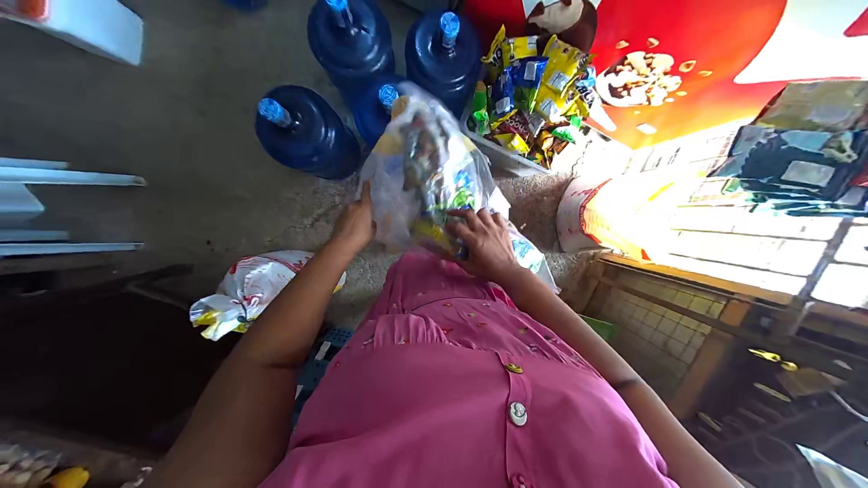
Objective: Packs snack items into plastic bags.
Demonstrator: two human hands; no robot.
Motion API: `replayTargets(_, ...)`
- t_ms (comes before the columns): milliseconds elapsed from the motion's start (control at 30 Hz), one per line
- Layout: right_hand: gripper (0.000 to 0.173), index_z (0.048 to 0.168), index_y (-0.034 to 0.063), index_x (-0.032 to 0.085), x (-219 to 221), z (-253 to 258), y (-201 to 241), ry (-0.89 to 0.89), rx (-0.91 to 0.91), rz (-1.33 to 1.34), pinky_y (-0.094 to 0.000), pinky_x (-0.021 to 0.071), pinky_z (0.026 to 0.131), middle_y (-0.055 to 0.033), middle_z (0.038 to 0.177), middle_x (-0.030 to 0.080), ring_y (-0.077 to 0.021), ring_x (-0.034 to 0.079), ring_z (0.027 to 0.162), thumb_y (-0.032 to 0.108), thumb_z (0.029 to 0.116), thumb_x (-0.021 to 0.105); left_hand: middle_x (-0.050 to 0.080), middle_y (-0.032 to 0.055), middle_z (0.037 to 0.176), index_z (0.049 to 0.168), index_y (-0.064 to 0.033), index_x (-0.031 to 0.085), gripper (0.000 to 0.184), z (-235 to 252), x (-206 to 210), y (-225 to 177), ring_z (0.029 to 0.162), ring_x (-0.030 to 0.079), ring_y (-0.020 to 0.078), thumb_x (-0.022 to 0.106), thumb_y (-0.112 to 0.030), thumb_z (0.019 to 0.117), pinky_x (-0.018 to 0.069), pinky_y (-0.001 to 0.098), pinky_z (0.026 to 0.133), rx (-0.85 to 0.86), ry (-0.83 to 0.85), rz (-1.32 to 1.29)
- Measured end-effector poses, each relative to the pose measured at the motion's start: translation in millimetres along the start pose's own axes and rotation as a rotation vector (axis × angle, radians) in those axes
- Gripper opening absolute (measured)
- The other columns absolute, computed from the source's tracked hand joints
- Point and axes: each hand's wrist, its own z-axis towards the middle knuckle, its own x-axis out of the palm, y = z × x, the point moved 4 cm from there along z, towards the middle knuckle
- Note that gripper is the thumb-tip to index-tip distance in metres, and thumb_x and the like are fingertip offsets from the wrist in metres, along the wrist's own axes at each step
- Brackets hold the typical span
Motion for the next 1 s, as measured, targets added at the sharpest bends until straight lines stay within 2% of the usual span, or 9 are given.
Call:
replayTargets(133, 0.05, 0.121, 0.019, 0.071, 36, -11, -3, 0.156, -0.052, 0.112, -0.0551, 0.0498, 0.082, -0.0063, 0.133, 0.066, -0.034, 0.063, 0.107, 0.032, 0.0742, 0.083, 0.061, 0.0332, 0.129, 0.158, -0.0061, 0.035, 0.07, 1, 21, 5, 0.117, 0.062, 0.0512, 0.064, -0.001, 0.0937, 0.0474, 0.0668, 0.1, 0.103, 0.038, -0.08)
replayTargets(267, 0.047, 0.117, 0.0119, 0.072, 39, -3, -29, 0.15, 0.205, 0.278, -0.0618, 0.0493, 0.085, -0.0121, 0.124, 0.069, -0.0386, 0.063, 0.111, 0.03, 0.0752, 0.083, 0.065, 0.0262, 0.118, 0.114, 0.003, 0.073, 0.022, -4, 39, 1, 0.119, 0.06, 0.0419, 0.059, -0.007, 0.0996, 0.0437, 0.0575, 0.108, 0.283, 0.174, 0.165)
replayTargets(400, 0.041, 0.117, 0.0075, 0.072, 17, 32, -58, 0.089, 0.503, 0.4, -0.0655, 0.0484, 0.094, -0.0176, 0.123, 0.068, -0.0423, 0.059, 0.12, 0.027, 0.0818, 0.08, 0.067, 0.022, 0.122, 0.091, 0.0008, 0.078, 0.016, -16, 54, -14, 0.129, 0.053, 0.0447, 0.064, -0.006, 0.094, 0.012, 0.0708, 0.121, 0.567, 0.17, 0.379)
replayTargets(467, 0.04, 0.117, 0.0073, 0.072, 2, 53, -68, 0.042, 0.595, 0.417, -0.065, 0.0487, 0.093, -0.0182, 0.123, 0.068, -0.0425, 0.059, 0.121, 0.028, 0.0834, 0.077, 0.06, 0.0248, 0.139, 0.105, 0.0046, 0.075, 0.019, -12, 65, -19, 0.141, 0.044, 0.0473, 0.07, -0.003, 0.0887, 0.0067, 0.0699, 0.123, 0.621, 0.196, 0.345)
replayTargets(533, 0.038, 0.116, 0.007, 0.071, -9, 74, -77, 0.006, 0.634, 0.41, -0.0638, 0.0486, 0.092, -0.0178, 0.122, 0.068, -0.0418, 0.059, 0.12, 0.029, 0.0847, 0.076, 0.048, 0.0291, 0.151, 0.14, 0.005, 0.057, 0.054, -3, 79, -26, 0.147, 0.034, 0.0498, 0.07, -0.003, 0.088, 0.0067, 0.0646, 0.125, 0.55, 0.244, 0.428)
replayTargets(600, 0.038, 0.115, 0.0068, 0.071, -17, 93, -83, -0.025, 0.662, 0.415, -0.0618, 0.0481, 0.094, -0.0168, 0.121, 0.068, -0.0401, 0.059, 0.121, 0.03, 0.0858, 0.075, 0.04, 0.0347, 0.154, 0.152, 0.0064, 0.04, 0.061, 12, 97, -27, 0.151, 0.024, 0.0524, 0.058, 0.004, 0.0941, 0.0086, 0.0586, 0.127, 0.464, 0.23, 0.437)
replayTargets(733, 0.038, 0.115, 0.006, 0.07, -19, 121, -97, -0.108, 0.735, 0.474, -0.0602, 0.0489, 0.091, -0.0184, 0.118, 0.068, -0.0396, 0.061, 0.116, 0.029, 0.085, 0.076, 0.06, 0.0336, 0.133, 0.148, 0.0085, 0.044, 0.043, 38, 110, -34, 0.135, 0.051, 0.0472, 0.038, 0.001, 0.1061, 0.0182, 0.054, 0.125, 0.365, 0.282, 0.448)
replayTargets(867, 0.039, 0.111, 0.0007, 0.067, -17, 136, -101, -0.115, 0.774, 0.497, -0.0565, 0.0503, 0.089, -0.0197, 0.115, 0.065, -0.0352, 0.063, 0.109, 0.031, 0.0865, 0.076, 0.071, 0.0219, 0.115, 0.123, -0.0062, 0.071, 0.03, 17, 83, -59, 0.112, 0.066, 0.0431, 0.046, -0.009, 0.1068, 0.0481, 0.0623, 0.097, 0.596, 0.568, 0.364)
replayTargets(1000, 0.054, 0.101, -0.0017, 0.069, 22, 137, -92, 0.06, 0.719, 0.443, -0.0616, 0.0518, 0.082, -0.0213, 0.106, 0.067, -0.0381, 0.067, 0.097, 0.052, 0.0962, 0.066, 0.071, 0.0257, 0.108, 0.112, 0.0019, 0.072, 0.026, -8, 65, -66, 0.106, 0.067, 0.0467, 0.054, -0.016, 0.1053, 0.0502, 0.0664, 0.091, 0.606, 0.576, 0.251)
